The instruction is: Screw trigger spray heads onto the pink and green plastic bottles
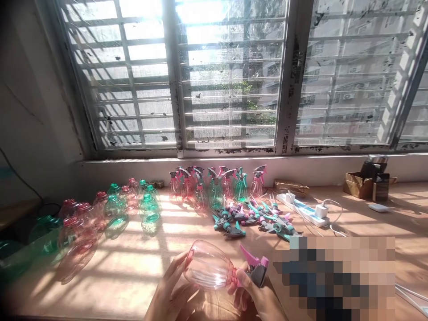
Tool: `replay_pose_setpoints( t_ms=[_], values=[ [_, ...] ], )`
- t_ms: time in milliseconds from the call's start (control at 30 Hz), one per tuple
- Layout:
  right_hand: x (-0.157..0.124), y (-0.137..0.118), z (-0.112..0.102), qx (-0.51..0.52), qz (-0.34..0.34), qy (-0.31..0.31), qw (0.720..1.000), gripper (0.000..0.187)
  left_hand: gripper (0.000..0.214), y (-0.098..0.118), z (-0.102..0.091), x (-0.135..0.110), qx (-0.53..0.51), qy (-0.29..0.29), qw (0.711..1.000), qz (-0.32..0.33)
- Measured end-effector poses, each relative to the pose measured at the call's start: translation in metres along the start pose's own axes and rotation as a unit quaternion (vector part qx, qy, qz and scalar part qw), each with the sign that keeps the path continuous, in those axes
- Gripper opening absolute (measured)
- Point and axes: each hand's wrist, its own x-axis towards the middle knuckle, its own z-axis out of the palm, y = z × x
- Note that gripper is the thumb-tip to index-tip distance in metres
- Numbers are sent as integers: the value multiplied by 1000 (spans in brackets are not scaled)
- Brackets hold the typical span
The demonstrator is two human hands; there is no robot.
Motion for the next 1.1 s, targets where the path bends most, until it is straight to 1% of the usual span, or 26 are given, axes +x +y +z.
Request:
replay_pose_setpoints(
  t_ms=[100, 167, 267, 367, 433, 467, 533, 600, 633, 667, 700, 833, 900, 1000, 1033, 1100],
  values=[
    [-2, -1, 1, -15, 10, -16, 1000, 60, 60, 3, -6, -2, 15, 0, 1000, -5],
    [-3, -1, 3, -17, 12, -21, 1000, 60, 56, 9, -9, -2, 20, 5, 999, -32],
    [-5, -2, 4, -18, 12, -18, 1000, 59, 48, 12, -12, -1, 33, -16, 997, -63],
    [-5, -2, 4, -17, 8, 1, 1000, 60, 52, 7, -12, 1, 37, -35, 998, -37],
    [-4, -3, 4, -5, 5, -1, 1000, 60, 52, 3, -9, 1, 21, -28, 999, -25],
    [-3, -3, 4, 4, 1, -5, 1000, 60, 52, 2, -6, 0, -3, -24, 999, -32],
    [-3, -5, 4, 20, -5, -9, 1000, 60, 54, 3, -1, -2, -100, -23, 992, -67],
    [-4, -6, 5, 22, -2, 4, 1000, 61, 60, 8, 3, -4, -224, -29, 969, -101],
    [-5, -7, 5, 16, 4, 15, 1000, 61, 62, 12, 4, -5, -268, -28, 956, -112],
    [-5, -7, 4, 7, 12, 24, 1000, 61, 61, 16, 3, -5, -289, -26, 950, -118],
    [-6, -7, 4, 0, 19, 29, 999, 61, 57, 20, 2, -5, -283, -25, 951, -122],
    [-5, -7, 3, -9, 20, 19, 1000, 61, 30, 31, -7, 4, -176, -10, 973, -147],
    [-4, -8, 3, 0, 13, 16, 1000, 60, 28, 32, -9, 8, -143, -5, 979, -144],
    [-1, -9, 5, 19, 9, 24, 1000, 57, 30, 28, -7, 10, -102, 7, 990, -100],
    [-1, -9, 5, 23, 8, 25, 999, 56, 31, 26, -5, 10, -103, 13, 990, -94],
    [-1, -8, 6, 21, 7, 22, 1000, 56, 36, 22, -3, 7, -130, 14, 986, -108]
  ],
)
